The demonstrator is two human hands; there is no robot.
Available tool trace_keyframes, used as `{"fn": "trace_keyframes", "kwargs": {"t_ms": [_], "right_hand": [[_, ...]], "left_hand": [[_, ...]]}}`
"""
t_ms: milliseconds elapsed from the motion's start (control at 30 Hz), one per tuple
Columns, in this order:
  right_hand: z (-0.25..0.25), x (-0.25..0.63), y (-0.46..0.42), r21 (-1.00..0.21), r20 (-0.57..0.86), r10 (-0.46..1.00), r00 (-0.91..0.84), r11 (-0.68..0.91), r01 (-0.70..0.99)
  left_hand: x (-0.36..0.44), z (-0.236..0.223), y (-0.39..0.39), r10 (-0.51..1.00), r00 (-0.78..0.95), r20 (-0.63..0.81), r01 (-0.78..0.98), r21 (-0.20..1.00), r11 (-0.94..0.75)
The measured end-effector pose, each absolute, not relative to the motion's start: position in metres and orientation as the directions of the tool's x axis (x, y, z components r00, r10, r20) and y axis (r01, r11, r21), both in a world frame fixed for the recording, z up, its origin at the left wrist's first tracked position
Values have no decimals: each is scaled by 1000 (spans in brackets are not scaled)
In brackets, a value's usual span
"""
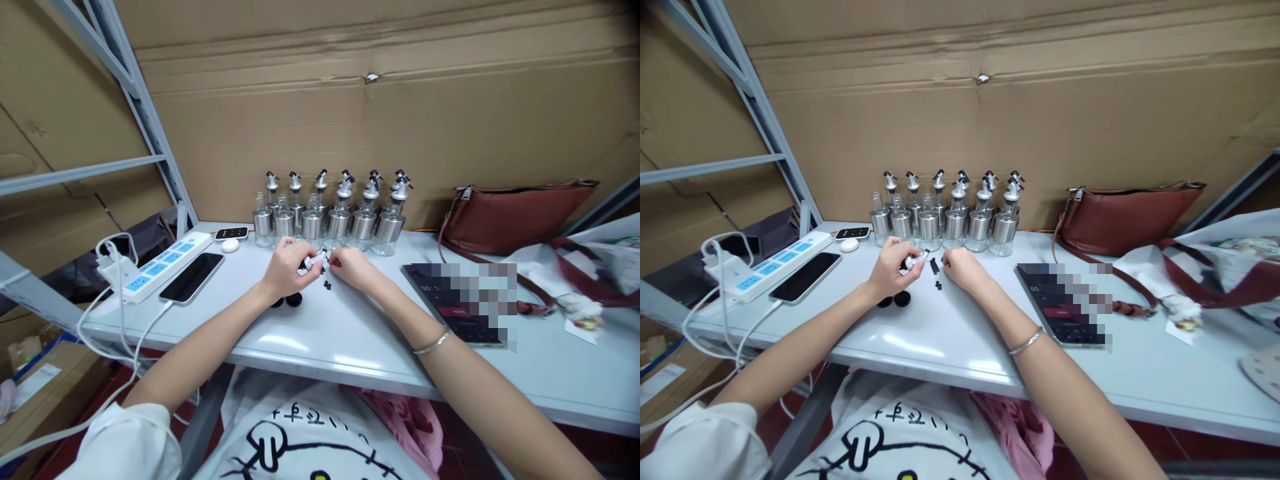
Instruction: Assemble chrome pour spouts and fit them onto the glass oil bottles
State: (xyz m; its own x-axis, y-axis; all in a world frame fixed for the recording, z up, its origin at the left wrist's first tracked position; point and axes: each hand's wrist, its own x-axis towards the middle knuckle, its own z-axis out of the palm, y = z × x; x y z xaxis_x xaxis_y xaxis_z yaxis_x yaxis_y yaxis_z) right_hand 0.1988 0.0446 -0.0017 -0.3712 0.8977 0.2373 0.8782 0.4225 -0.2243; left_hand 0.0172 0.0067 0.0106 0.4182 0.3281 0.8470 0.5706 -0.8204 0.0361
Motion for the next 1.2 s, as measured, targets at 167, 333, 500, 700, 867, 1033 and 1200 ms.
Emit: {"fn": "trace_keyframes", "kwargs": {"t_ms": [167, 333, 500, 700, 867, 1033, 1200], "right_hand": [[1, 203, 47, -210, 255, 886, -387, 441, 872], [-9, 201, 49, -186, 232, 882, -411, 455, 871], [-11, 200, 49, -147, 249, 892, -377, 420, 896], [-5, 197, 46, -151, 218, 872, -438, 474, 868], [-5, 194, 45, -187, 236, 839, -491, 535, 824], [-11, 195, 47, -192, 264, 812, -520, 573, 797], [-11, 194, 46, -197, 274, 785, -555, 611, 767]], "left_hand": [[17, 10, 6, 308, 421, 853, 556, 25, -831], [17, 11, 7, 308, 424, 852, 555, 24, -832], [18, 10, 7, 325, 427, 844, 564, 33, -825], [18, 10, 7, 312, 432, 846, 551, 26, -834], [18, 10, 6, 310, 437, 845, 545, 26, -838], [18, 11, 6, 322, 442, 837, 551, 31, -834], [18, 10, 6, 320, 446, 836, 550, 27, -835]]}}
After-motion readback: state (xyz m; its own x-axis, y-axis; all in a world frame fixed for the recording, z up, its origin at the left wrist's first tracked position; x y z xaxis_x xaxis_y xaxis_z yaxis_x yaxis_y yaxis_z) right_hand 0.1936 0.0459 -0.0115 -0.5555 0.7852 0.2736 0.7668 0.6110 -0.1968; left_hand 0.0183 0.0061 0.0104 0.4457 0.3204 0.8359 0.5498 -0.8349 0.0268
